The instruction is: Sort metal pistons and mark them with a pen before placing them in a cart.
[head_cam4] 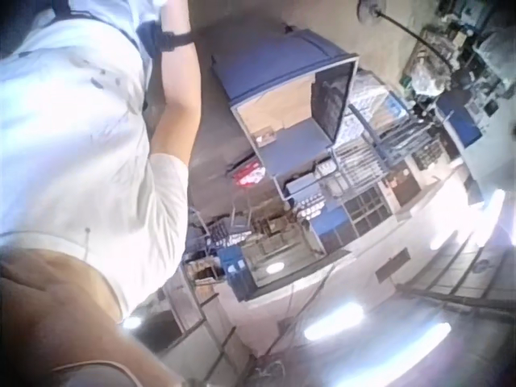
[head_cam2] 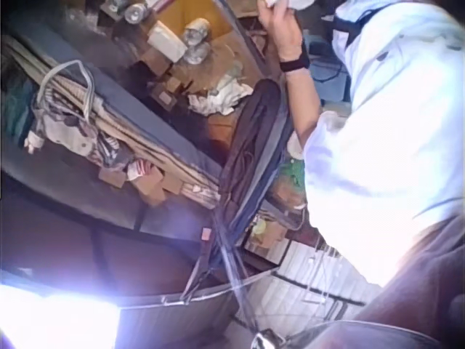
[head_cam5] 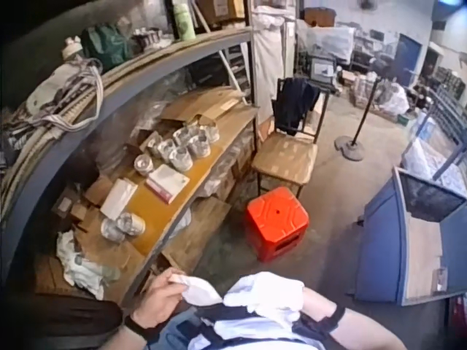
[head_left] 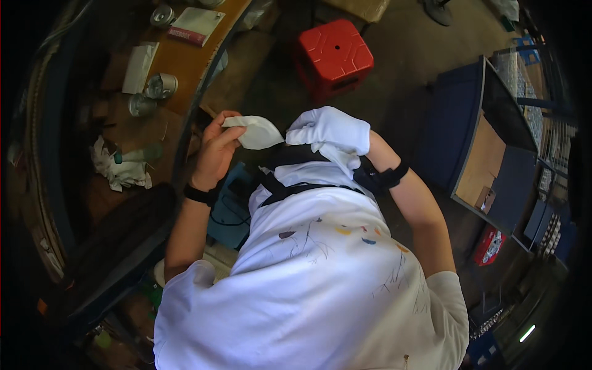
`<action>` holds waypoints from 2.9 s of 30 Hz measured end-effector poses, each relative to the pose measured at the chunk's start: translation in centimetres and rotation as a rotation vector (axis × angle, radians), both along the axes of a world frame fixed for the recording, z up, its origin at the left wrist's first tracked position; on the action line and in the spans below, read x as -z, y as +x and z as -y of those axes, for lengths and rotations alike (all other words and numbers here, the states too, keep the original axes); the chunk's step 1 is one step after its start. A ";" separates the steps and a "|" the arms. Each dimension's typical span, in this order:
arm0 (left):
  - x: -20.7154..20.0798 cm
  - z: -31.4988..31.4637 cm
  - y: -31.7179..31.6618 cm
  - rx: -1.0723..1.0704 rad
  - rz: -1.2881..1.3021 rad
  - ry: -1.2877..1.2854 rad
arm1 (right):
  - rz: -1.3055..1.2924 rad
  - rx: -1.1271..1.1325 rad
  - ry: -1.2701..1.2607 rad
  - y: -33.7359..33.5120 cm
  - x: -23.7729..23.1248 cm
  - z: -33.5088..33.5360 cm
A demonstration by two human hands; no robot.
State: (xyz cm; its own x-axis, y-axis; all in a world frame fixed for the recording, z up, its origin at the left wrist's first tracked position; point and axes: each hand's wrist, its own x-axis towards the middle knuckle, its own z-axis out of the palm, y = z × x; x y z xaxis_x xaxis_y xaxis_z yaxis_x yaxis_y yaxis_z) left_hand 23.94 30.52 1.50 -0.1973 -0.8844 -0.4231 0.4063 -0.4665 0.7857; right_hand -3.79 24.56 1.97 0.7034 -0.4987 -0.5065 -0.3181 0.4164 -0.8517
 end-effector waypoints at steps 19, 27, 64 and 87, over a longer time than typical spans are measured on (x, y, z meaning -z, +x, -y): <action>-6.7 5.6 -13.4 0.443 -0.759 0.029 | 0.123 0.584 -0.004 -7.5 -15.7 -2.8; -22.3 0.8 -16.3 0.670 -0.712 -0.660 | 0.103 1.315 -0.898 -2.8 -23.7 -12.3; -24.1 -0.4 -22.3 0.812 -0.915 -0.863 | 0.774 1.187 -0.614 -18.0 -16.4 -18.0; -24.2 0.4 -23.2 0.850 -0.901 -0.891 | 0.764 1.487 -0.541 -15.9 -16.3 -19.0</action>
State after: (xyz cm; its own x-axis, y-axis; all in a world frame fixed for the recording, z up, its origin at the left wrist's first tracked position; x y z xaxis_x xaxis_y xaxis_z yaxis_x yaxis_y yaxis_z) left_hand 0.74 30.10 25.68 -0.6549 -0.2735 0.7045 0.7523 -0.3251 0.5731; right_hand -19.67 43.57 18.28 -0.4851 -0.8669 0.1151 0.5366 -0.3990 -0.7436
